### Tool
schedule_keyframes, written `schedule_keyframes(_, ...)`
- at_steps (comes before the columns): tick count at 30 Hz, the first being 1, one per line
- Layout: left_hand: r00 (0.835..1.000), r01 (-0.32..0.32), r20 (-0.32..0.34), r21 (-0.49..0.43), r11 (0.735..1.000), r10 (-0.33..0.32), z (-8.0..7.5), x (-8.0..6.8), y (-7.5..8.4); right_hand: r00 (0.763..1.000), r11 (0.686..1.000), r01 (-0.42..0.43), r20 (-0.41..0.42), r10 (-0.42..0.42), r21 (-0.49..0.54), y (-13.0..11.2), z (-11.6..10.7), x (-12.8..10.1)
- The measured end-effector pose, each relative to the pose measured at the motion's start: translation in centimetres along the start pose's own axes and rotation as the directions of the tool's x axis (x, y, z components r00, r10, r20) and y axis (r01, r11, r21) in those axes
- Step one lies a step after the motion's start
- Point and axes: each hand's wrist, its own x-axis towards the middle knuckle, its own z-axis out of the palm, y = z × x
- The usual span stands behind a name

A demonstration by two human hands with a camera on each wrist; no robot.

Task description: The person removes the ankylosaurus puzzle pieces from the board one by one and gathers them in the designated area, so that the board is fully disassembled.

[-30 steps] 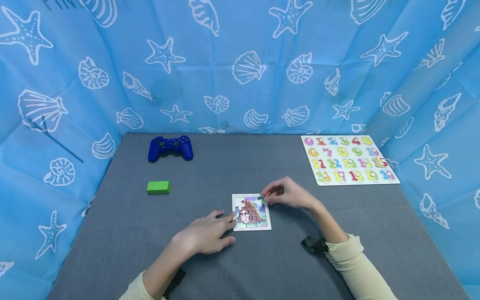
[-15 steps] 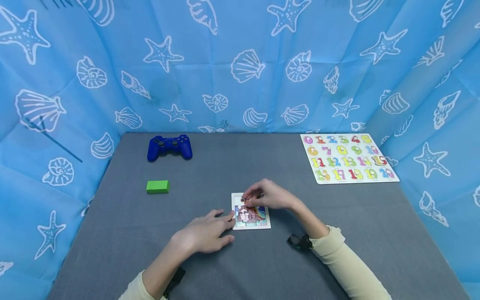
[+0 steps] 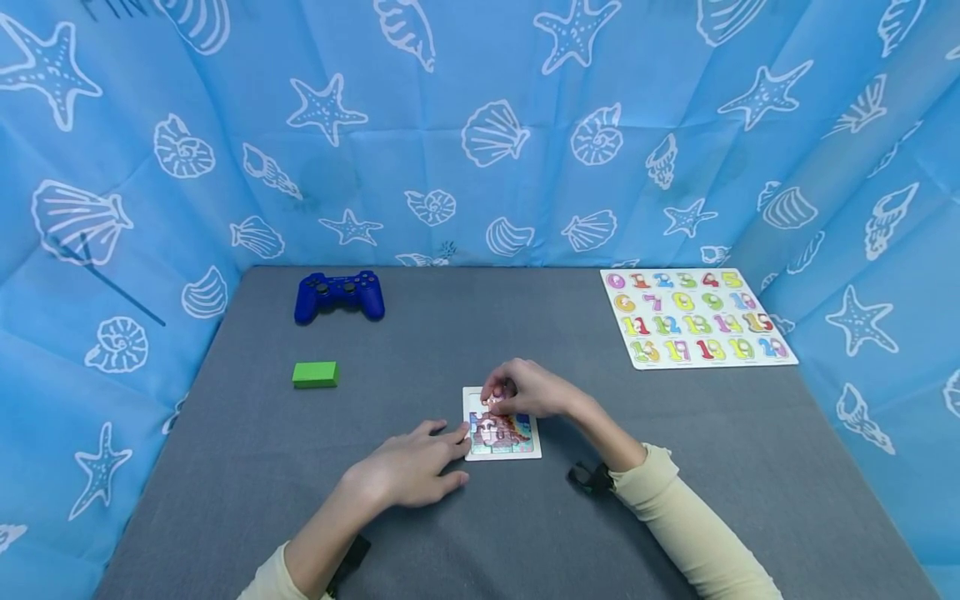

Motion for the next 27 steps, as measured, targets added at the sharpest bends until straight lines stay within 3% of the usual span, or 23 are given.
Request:
schedule_keyframes(14,1.0,0.003,0.0,-0.004,1.0,-0.003,0.1,-0.1,-0.1,0.997,0.994,0.038,-0.067,-0.046,-0.106,-0.5,0.1,-0.6)
schedule_keyframes(27,1.0,0.014,0.003,0.008,1.0,-0.014,0.0,0.0,0.1,0.987,0.988,0.152,-0.048,-0.151,0.032,0.7,-0.5,-1.3)
